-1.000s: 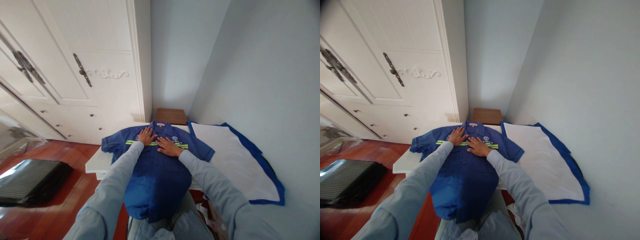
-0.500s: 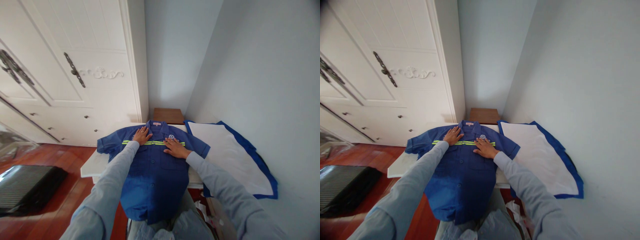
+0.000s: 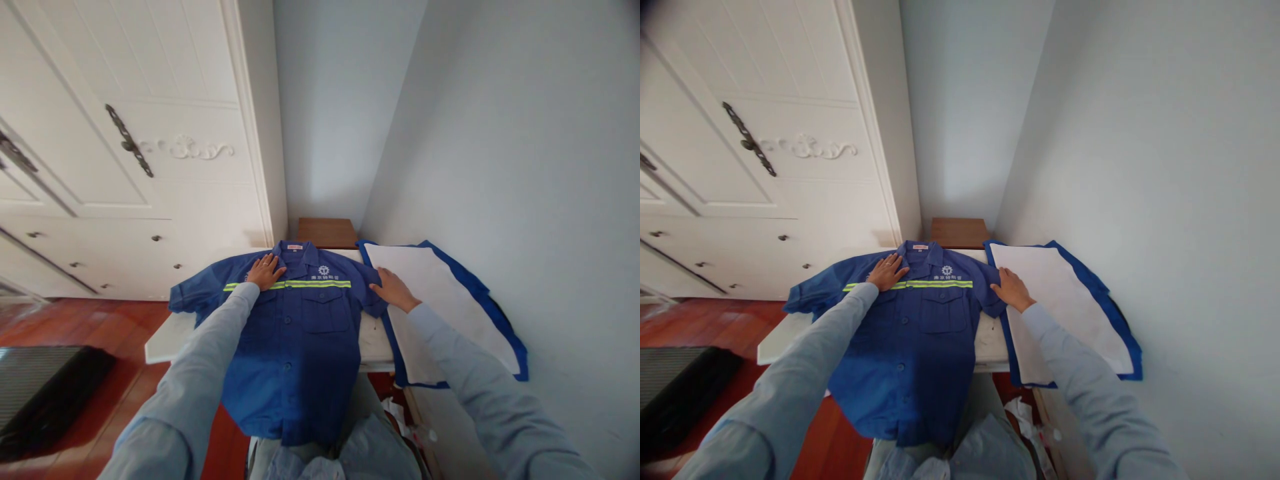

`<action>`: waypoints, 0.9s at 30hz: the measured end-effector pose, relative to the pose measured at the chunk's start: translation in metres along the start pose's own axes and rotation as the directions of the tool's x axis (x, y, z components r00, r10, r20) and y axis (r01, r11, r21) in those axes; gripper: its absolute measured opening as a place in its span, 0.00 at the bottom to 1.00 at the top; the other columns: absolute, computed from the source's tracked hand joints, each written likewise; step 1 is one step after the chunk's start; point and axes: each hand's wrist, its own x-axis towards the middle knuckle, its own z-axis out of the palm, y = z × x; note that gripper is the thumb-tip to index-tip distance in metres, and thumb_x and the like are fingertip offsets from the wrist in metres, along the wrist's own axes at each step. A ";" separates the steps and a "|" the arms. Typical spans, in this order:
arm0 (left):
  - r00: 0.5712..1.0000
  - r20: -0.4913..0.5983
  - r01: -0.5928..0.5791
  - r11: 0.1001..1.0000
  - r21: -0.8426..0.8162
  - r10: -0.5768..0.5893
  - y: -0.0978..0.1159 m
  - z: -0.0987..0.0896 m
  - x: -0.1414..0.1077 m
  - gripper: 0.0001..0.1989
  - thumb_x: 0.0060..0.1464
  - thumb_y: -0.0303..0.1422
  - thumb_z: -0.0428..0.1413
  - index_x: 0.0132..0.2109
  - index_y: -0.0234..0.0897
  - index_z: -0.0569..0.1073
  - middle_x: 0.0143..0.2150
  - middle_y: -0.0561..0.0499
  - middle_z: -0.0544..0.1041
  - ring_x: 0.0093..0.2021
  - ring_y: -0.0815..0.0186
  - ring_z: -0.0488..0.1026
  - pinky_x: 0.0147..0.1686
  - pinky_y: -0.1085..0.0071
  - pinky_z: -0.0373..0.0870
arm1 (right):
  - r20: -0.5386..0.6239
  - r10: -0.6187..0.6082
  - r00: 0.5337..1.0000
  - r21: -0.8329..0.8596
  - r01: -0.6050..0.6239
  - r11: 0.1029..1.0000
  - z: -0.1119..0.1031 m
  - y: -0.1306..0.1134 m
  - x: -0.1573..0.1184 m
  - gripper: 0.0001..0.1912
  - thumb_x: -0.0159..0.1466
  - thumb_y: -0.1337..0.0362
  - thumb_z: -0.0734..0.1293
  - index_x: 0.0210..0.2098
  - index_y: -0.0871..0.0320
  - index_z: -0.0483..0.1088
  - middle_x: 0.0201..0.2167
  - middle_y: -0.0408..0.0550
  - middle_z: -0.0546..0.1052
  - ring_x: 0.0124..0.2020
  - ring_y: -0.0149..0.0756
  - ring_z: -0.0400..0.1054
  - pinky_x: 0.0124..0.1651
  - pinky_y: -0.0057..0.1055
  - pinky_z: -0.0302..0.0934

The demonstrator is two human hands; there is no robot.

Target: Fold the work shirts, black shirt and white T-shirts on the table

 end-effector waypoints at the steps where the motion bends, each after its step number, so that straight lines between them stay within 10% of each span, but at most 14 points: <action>1: 1.000 0.001 0.005 1.000 0.002 -0.005 -0.003 -0.001 -0.003 0.37 0.68 0.51 0.39 0.73 0.29 0.55 0.75 0.36 0.52 0.75 0.50 0.47 0.72 0.51 0.46 | 0.009 0.064 0.998 -0.024 -0.064 0.998 -0.002 0.001 0.001 0.32 0.67 0.56 0.65 0.65 0.69 0.61 0.61 0.73 0.70 0.62 0.58 0.66 0.60 0.48 0.61; 6: 1.000 0.005 0.007 1.000 0.007 -0.007 -0.014 -0.005 -0.011 0.35 0.69 0.50 0.39 0.73 0.33 0.56 0.75 0.39 0.53 0.75 0.52 0.47 0.71 0.52 0.47 | 0.005 0.242 0.970 -0.109 -0.240 0.965 -0.008 -0.002 0.009 0.25 0.64 0.53 0.68 0.54 0.64 0.72 0.53 0.71 0.76 0.57 0.62 0.69 0.55 0.53 0.60; 19: 1.000 0.007 -0.001 1.000 0.004 0.001 -0.017 -0.007 -0.014 0.35 0.69 0.48 0.37 0.73 0.30 0.54 0.76 0.38 0.52 0.75 0.54 0.48 0.72 0.54 0.45 | 0.026 0.189 0.982 0.321 -0.188 0.928 -0.044 0.035 0.045 0.08 0.59 0.61 0.70 0.28 0.59 0.75 0.29 0.50 0.80 0.35 0.42 0.74 0.38 0.31 0.63; 27: 0.999 -0.053 -0.003 1.000 0.003 0.003 -0.013 -0.011 -0.017 0.33 0.70 0.47 0.39 0.72 0.30 0.56 0.74 0.37 0.56 0.74 0.54 0.52 0.71 0.54 0.50 | -0.057 0.373 0.926 0.628 -0.258 0.734 -0.031 0.025 0.041 0.17 0.63 0.61 0.64 0.50 0.63 0.71 0.36 0.55 0.81 0.35 0.41 0.76 0.35 0.34 0.69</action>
